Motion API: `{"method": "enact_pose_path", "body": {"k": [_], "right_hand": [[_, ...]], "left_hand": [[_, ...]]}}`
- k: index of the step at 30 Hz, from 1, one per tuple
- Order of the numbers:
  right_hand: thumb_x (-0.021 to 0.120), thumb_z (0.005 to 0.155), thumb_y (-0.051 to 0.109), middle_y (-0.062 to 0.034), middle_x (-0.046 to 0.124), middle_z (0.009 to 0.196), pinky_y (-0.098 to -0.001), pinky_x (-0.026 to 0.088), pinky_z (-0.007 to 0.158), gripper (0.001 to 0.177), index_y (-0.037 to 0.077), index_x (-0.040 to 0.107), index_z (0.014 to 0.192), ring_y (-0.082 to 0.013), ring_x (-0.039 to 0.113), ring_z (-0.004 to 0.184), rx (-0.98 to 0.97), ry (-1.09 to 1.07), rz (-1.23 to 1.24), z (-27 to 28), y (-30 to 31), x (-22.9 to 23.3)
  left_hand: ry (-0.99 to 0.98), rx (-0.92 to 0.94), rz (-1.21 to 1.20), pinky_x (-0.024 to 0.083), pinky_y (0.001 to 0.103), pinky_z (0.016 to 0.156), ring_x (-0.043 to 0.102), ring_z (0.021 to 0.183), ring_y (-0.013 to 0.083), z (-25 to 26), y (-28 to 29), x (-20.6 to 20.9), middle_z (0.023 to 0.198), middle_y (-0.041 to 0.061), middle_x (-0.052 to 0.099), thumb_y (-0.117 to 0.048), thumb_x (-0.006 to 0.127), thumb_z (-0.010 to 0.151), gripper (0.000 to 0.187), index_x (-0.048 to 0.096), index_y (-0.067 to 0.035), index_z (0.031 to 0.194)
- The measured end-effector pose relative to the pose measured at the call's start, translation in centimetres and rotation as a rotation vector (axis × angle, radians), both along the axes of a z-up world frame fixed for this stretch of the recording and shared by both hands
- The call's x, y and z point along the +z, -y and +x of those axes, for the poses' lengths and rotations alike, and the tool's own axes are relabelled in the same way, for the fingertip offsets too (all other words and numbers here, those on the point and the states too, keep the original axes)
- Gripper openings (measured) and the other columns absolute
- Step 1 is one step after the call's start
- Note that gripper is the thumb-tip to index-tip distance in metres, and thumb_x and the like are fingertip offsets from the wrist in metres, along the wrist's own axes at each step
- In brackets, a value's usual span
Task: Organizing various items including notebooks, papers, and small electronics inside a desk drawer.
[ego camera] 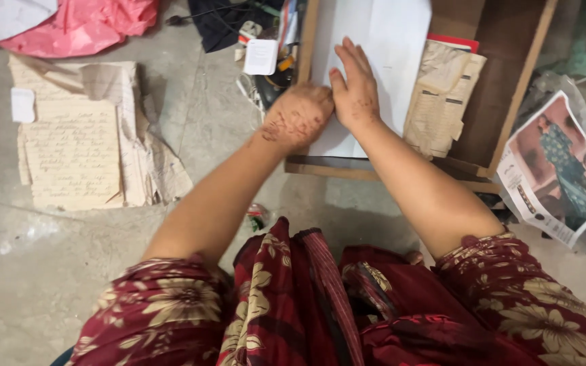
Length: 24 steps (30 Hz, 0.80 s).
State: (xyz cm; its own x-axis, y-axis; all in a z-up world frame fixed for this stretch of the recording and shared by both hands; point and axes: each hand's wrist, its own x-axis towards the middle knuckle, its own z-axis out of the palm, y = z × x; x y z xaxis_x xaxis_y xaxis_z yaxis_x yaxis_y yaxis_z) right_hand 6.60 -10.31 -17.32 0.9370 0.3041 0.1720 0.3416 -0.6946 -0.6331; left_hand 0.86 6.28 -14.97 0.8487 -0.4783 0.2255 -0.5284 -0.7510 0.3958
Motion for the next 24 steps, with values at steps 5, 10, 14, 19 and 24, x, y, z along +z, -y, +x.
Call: {"method": "enact_pose_path", "body": {"k": [5, 10, 14, 19, 24], "right_hand": [[0.06, 0.106, 0.01, -0.0108, 0.052, 0.158, -0.0394, 0.039, 0.123, 0.031, 0.008, 0.063, 0.138, -0.0313, 0.045, 0.15, 0.098, 0.055, 0.181, -1.0, -7.3, 4.0], [0.06, 0.105, 0.005, -0.0106, 0.058, 0.152, -0.0363, 0.047, 0.116, 0.03, 0.009, 0.066, 0.134, -0.0267, 0.054, 0.144, 0.264, -0.077, 0.372, -2.9, -17.1, 4.1], [0.063, 0.099, 0.012, -0.0067, 0.07, 0.135, -0.0331, 0.055, 0.102, 0.038, 0.011, 0.061, 0.137, -0.0192, 0.069, 0.121, 0.279, -0.41, 0.395, -4.4, -25.0, -1.2], [0.074, 0.096, 0.017, -0.0121, 0.067, 0.138, -0.0342, 0.051, 0.106, 0.048, 0.004, 0.058, 0.139, -0.0222, 0.065, 0.128, 0.321, -0.591, 0.403, -6.9, -32.0, -10.6], [0.085, 0.086, 0.026, -0.014, 0.063, 0.136, -0.036, 0.047, 0.101, 0.08, 0.001, 0.04, 0.147, -0.0248, 0.06, 0.123, -0.057, -0.99, 0.213, -9.8, -35.2, -13.7]], "left_hand": [[0.198, -0.072, -0.006, 0.055, 0.044, 0.087, 0.068, 0.097, 0.0324, -0.9, -9.0, 5.0, 0.103, 0.014, 0.068, -0.012, 0.059, 0.087, 0.017, 0.069, -0.005, 0.098], [0.109, 0.058, 0.227, 0.054, 0.047, 0.085, 0.068, 0.096, 0.0338, -4.9, -21.9, 6.3, 0.102, 0.014, 0.068, -0.011, 0.06, 0.089, 0.013, 0.07, -0.009, 0.098], [-0.224, 0.418, 0.235, 0.053, 0.051, 0.086, 0.065, 0.101, 0.0408, -11.7, -31.8, 5.2, 0.112, 0.018, 0.066, -0.009, 0.06, 0.091, 0.015, 0.069, -0.005, 0.102], [-0.37, 0.781, 0.077, 0.048, 0.05, 0.1, 0.057, 0.122, 0.0447, -21.8, -41.3, -6.9, 0.139, 0.025, 0.056, -0.02, 0.071, 0.09, 0.039, 0.066, -0.005, 0.126], [-0.482, 1.276, -0.288, 0.043, 0.049, 0.111, 0.049, 0.13, 0.0491, -26.1, -46.2, -18.6, 0.143, 0.036, 0.043, -0.041, 0.081, 0.087, 0.091, 0.036, 0.005, 0.152]]}}
